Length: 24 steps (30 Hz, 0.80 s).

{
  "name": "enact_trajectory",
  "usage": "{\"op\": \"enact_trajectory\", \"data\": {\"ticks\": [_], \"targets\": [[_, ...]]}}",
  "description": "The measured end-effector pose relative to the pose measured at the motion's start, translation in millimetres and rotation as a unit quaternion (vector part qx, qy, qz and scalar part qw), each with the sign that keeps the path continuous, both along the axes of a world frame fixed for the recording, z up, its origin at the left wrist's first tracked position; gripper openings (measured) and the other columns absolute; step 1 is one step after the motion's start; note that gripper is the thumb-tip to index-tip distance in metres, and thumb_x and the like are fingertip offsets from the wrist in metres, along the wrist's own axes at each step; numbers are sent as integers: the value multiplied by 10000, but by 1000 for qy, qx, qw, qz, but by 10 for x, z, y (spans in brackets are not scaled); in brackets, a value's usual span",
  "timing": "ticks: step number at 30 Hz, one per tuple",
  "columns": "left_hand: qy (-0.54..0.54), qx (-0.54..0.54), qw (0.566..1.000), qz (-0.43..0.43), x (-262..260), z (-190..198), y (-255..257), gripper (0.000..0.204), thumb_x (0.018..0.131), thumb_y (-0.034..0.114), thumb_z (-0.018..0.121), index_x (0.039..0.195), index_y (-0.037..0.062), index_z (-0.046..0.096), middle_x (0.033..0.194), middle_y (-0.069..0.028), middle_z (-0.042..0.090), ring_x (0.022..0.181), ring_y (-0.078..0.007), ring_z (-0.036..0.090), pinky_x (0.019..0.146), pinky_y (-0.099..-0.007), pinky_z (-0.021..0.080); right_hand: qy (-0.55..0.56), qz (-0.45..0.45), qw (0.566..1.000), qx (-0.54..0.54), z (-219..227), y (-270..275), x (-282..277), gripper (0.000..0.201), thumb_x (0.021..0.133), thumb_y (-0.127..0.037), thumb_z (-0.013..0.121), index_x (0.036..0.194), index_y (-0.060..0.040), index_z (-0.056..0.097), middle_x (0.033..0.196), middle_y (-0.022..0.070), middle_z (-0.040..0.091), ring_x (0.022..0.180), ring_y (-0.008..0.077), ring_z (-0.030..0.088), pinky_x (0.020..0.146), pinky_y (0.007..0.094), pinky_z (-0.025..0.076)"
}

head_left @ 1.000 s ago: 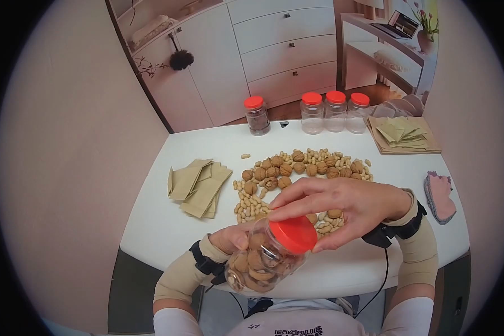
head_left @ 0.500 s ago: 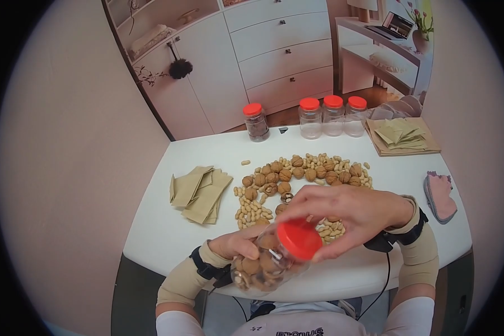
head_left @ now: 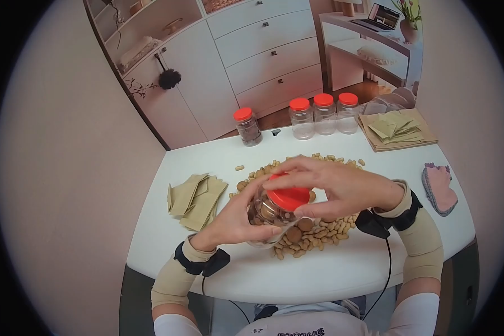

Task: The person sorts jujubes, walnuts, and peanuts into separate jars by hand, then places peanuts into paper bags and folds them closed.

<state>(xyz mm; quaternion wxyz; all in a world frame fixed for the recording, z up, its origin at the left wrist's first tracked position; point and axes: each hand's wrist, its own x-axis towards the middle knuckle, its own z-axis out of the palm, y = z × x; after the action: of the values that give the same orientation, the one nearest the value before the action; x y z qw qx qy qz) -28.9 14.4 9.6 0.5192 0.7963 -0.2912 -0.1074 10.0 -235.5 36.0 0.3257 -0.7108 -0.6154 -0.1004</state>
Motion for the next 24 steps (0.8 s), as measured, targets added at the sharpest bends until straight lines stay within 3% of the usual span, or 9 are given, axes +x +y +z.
{"op": "enact_trajectory", "data": {"ticks": [2, 3, 6, 8, 13, 19, 21, 23, 24], "targets": [[-43, 17, 999, 7, 64, 53, -74, 962, 698, 240, 821, 1446, -14, 272, 1349, -170, 484, 1264, -241, 486, 1067, -356, 372, 174, -115, 973, -103, 238, -14, -77, 648, 816, -365, 707, 1318, -7, 510, 1271, 184, 537, 1021, 306, 620, 813, 401, 534], [-88, 33, 995, 17, 104, 91, -121, 960, 688, 247, 826, 1438, -18, 288, 1330, -179, 509, 1250, -249, 507, 1057, -357, 381, 176, -117, 972, -103, 240, 24, -56, 648, 816, -365, 707, 1318, -7, 510, 1271, 184, 537, 1021, 306, 620, 813, 401, 534], [-182, 100, 975, 80, 271, 150, -225, 947, 661, 241, 826, 1424, -4, 322, 1266, -198, 566, 1198, -277, 559, 1017, -368, 420, 130, -335, 928, -100, 216, 151, 80, 680, 811, -547, 626, 1213, -4, 553, 1017, 202, 642, 855, 352, 660, 764, 395, 523], [-247, 120, 955, 115, 447, 125, -266, 932, 655, 229, 816, 1421, 13, 332, 1231, -195, 585, 1135, -295, 593, 977, -388, 455, 128, -340, 927, -91, 245, 97, 204, 682, 822, -554, 615, 1223, -7, 547, 1043, 201, 636, 886, 346, 654, 785, 400, 515], [-198, 18, 975, 100, 695, 154, -341, 924, 658, 245, 799, 1421, 15, 330, 1166, -190, 601, 1037, -322, 618, 938, -409, 475, 99, -257, 961, -28, 158, -34, 486, 640, 873, -505, 616, 1295, -34, 514, 1194, 190, 588, 1055, 312, 597, 869, 398, 481], [-264, 157, 938, 163, 1118, 100, -486, 909, 650, 301, 800, 1381, -23, 368, 1212, -221, 544, 1153, -320, 542, 960, -415, 456, 153, -265, 949, 76, -44, -125, 902, 689, 828, -455, 651, 1322, 1, 506, 1173, 249, 602, 1011, 333, 624, 895, 410, 481], [-208, 115, 950, 203, 1321, 159, -509, 885, 645, 333, 808, 1332, -51, 403, 1214, -221, 537, 1152, -317, 526, 962, -418, 445, 216, -286, 931, 64, -144, -263, 1141, 596, 892, -370, 650, 1352, -27, 492, 1184, 165, 622, 994, 255, 628, 800, 336, 513], [-203, 62, 956, 203, 1770, -94, -398, 863, 649, 340, 814, 1298, -63, 411, 1182, -217, 565, 1121, -310, 548, 949, -405, 455, 216, -337, 915, 40, -454, -452, 1499, 607, 850, -387, 635, 1289, 19, 537, 1216, 233, 607, 1071, 341, 618, 910, 414, 482], [-205, 62, 950, 227, 1881, -113, -394, 867, 650, 341, 816, 1293, -70, 404, 1177, -217, 572, 1126, -309, 550, 952, -400, 454, 195, -365, 908, -69, -534, -528, 1583, 561, 846, -339, 631, 1280, 5, 551, 1225, 220, 608, 1087, 342, 611, 918, 406, 481]]}}
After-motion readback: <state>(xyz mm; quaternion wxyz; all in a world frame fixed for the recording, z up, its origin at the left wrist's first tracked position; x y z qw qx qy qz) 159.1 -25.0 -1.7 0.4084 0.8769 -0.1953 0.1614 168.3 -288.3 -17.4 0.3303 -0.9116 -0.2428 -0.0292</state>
